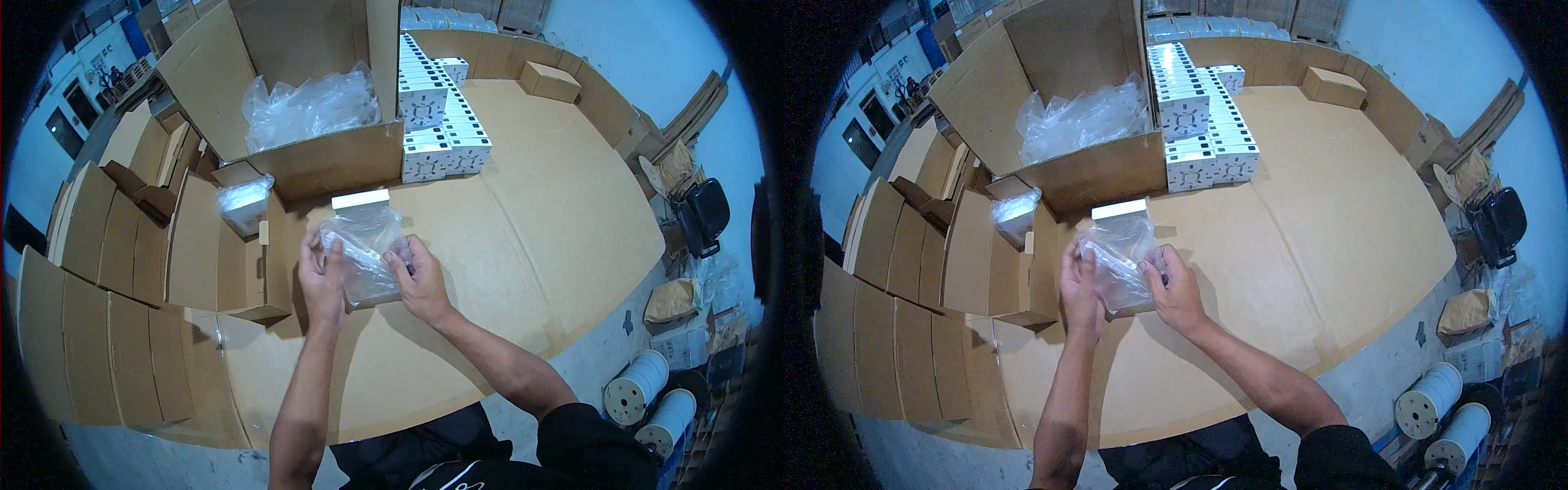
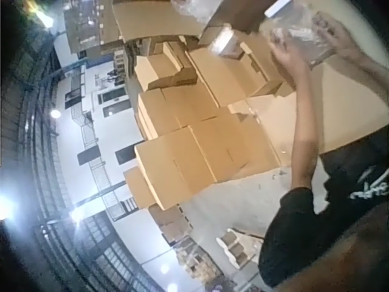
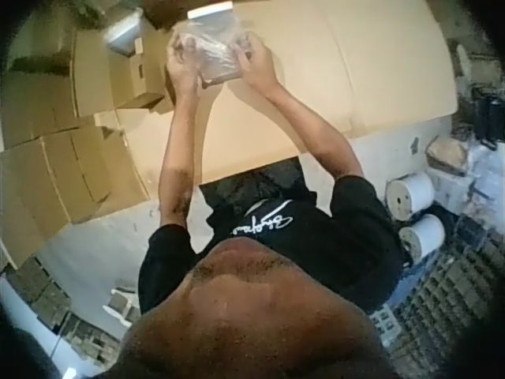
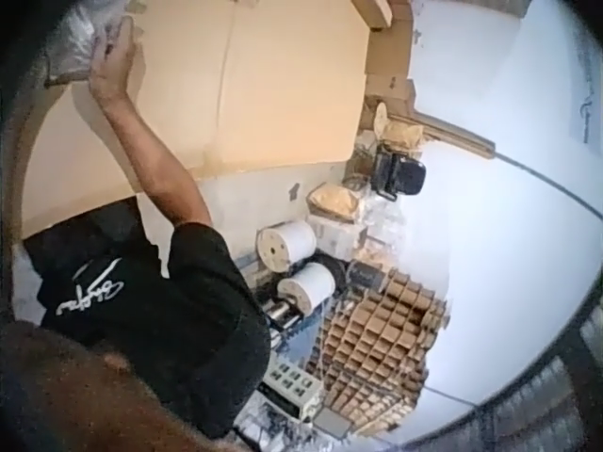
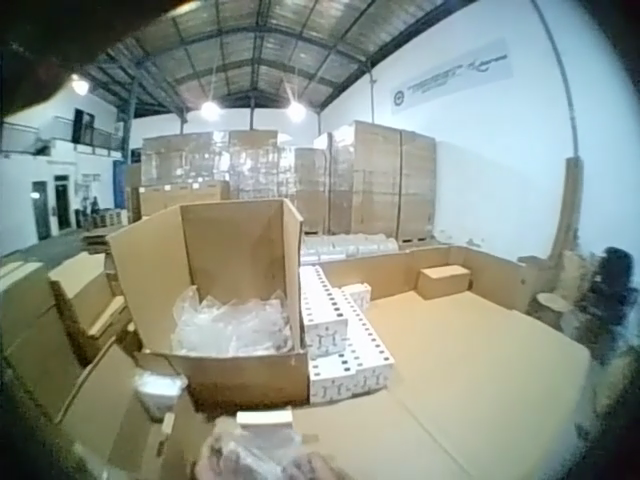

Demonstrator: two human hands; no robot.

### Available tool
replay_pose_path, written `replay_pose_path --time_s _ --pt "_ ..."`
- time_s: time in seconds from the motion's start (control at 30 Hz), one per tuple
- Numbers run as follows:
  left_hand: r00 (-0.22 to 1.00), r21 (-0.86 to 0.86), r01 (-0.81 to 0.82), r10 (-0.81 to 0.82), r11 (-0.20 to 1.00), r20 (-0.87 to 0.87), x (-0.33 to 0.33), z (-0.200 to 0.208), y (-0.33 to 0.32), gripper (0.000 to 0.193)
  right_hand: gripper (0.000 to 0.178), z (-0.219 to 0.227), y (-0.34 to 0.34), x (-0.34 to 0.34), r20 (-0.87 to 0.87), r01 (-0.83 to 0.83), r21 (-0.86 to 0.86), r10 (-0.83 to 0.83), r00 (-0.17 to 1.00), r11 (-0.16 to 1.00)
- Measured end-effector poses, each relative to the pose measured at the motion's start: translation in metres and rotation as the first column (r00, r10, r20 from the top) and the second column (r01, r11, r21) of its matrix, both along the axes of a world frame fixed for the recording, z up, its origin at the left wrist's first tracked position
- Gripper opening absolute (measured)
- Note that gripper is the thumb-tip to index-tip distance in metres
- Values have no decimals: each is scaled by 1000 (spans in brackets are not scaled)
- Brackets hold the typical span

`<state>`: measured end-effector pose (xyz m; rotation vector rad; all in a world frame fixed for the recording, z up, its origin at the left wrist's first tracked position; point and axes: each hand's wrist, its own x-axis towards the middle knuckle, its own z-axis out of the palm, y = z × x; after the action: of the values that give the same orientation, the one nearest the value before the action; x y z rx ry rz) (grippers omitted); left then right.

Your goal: Placing small white product boxes into larger cardboard shipping boxes.

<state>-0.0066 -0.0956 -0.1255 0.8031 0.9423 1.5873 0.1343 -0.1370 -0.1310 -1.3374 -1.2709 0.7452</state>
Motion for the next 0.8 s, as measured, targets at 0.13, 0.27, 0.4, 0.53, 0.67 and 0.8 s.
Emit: replay_pose_path --time_s 0.13,0.27,0.4,0.53,0.67,0.8 --pt "902 -72 127 -146 989 -406 -6 -9 -15 26 18 -8 2 7 -62 -4 -71 -1 998 997" --pt "851 37 151 -111 988 -514 -11 -18 -15 25 16 0 11 11 -386 -78 -69 45 921 995" --pt "820 57 137 -81 989 -567 -10 -13 -17 23 18 5 18 24 -765 -80 -46 17 644 996" --pt "822 27 52 -27 998 -569 -5 -6 -18 26 19 1 8 6 -629 -9 -85 -46 776 996" --pt "763 157 -35 128 987 -634 -8 -9 -13 31 19 -7 1 -5 -136 68 -38 -73 988 997" --pt "885 98 -78 114 992 -451 -14 -15 -11 28 22 -2 2 -1 -42 124 -31 -125 991 992"
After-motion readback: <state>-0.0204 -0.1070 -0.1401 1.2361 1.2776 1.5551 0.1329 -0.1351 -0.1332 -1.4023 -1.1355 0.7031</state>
